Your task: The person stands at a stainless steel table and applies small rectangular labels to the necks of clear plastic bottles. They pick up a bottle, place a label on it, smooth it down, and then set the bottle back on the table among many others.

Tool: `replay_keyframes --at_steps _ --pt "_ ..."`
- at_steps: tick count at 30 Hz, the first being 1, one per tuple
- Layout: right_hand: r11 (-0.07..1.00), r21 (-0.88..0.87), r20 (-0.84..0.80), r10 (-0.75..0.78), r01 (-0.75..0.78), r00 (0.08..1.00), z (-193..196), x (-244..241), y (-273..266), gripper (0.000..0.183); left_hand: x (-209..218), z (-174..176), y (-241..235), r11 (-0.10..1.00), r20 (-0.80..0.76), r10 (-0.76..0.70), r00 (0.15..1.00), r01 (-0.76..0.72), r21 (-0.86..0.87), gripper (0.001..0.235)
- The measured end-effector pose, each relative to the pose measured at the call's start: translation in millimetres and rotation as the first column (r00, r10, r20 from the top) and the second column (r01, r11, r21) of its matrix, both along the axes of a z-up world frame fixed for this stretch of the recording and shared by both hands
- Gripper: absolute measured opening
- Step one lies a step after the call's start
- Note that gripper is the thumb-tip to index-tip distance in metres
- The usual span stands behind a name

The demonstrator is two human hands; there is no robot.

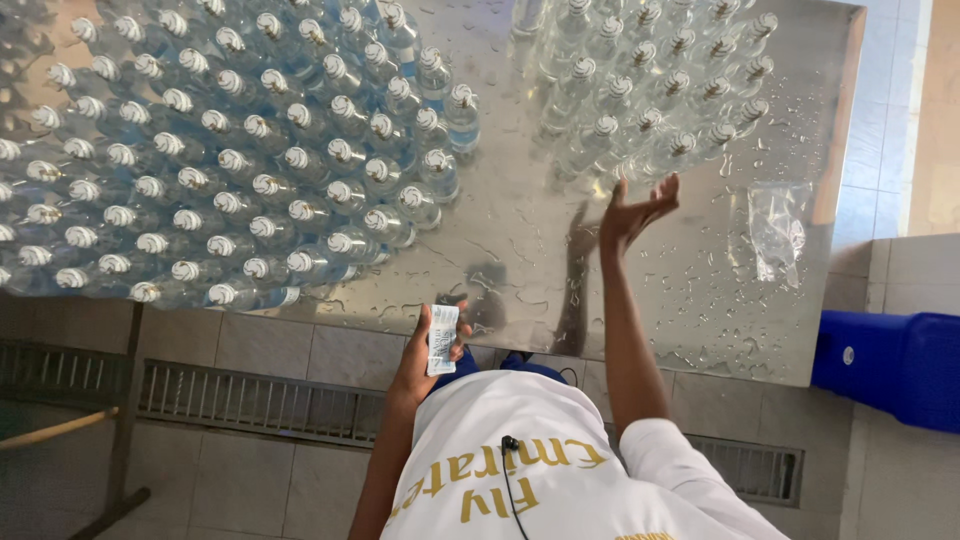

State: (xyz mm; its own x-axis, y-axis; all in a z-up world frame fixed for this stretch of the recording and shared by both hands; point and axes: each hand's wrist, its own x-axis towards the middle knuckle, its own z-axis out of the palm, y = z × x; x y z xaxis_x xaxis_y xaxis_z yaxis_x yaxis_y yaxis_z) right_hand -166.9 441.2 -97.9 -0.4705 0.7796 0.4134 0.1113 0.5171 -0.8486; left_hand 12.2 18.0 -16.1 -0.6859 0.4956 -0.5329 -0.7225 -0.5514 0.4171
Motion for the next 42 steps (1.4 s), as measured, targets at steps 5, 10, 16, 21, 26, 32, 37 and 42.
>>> replay_keyframes --at_steps 5,10,16,21,26,32,37,42 --pt "0.999 0.002 0.090 0.045 -0.045 0.995 -8.5 -20.9 37.6 0.084 -4.8 9.5 15.2 0.996 -0.022 -0.085 0.996 0.084 -0.037 0.091" --pt "0.997 -0.014 0.151 0.079 -0.078 0.985 8.6 12.8 9.7 0.081 -10.3 34.8 34.5 0.992 -0.064 -0.120 0.991 0.118 -0.041 0.092" --pt "0.936 -0.214 0.231 0.328 -0.281 0.916 66.8 92.9 -89.2 0.079 -16.0 39.2 52.4 0.988 -0.082 -0.154 0.985 0.153 -0.022 0.090" --pt "0.850 -0.271 0.252 0.516 -0.451 0.819 71.6 122.8 -131.4 0.084 -13.4 38.3 64.3 0.981 -0.077 -0.195 0.978 0.196 -0.004 0.087" --pt "0.850 -0.275 0.340 0.524 -0.450 0.781 99.2 173.5 -129.4 0.085 -8.4 35.9 73.6 0.972 -0.079 -0.233 0.969 0.232 -0.021 0.087" --pt "0.483 -0.559 0.157 0.860 -0.674 0.486 165.3 197.3 -134.6 0.050 -1.7 25.9 83.8 0.952 -0.027 -0.307 0.951 0.307 -0.002 0.078" --pt "0.391 -0.636 0.065 0.886 -0.665 0.458 157.7 193.2 -129.8 0.036 -4.3 61.7 85.6 0.934 0.001 -0.358 0.934 0.358 0.002 0.068" --pt "0.395 -0.674 0.116 0.891 -0.624 0.439 163.9 197.2 -125.4 0.028 -10.8 65.5 87.8 0.926 -0.002 -0.378 0.926 0.378 0.020 0.066"
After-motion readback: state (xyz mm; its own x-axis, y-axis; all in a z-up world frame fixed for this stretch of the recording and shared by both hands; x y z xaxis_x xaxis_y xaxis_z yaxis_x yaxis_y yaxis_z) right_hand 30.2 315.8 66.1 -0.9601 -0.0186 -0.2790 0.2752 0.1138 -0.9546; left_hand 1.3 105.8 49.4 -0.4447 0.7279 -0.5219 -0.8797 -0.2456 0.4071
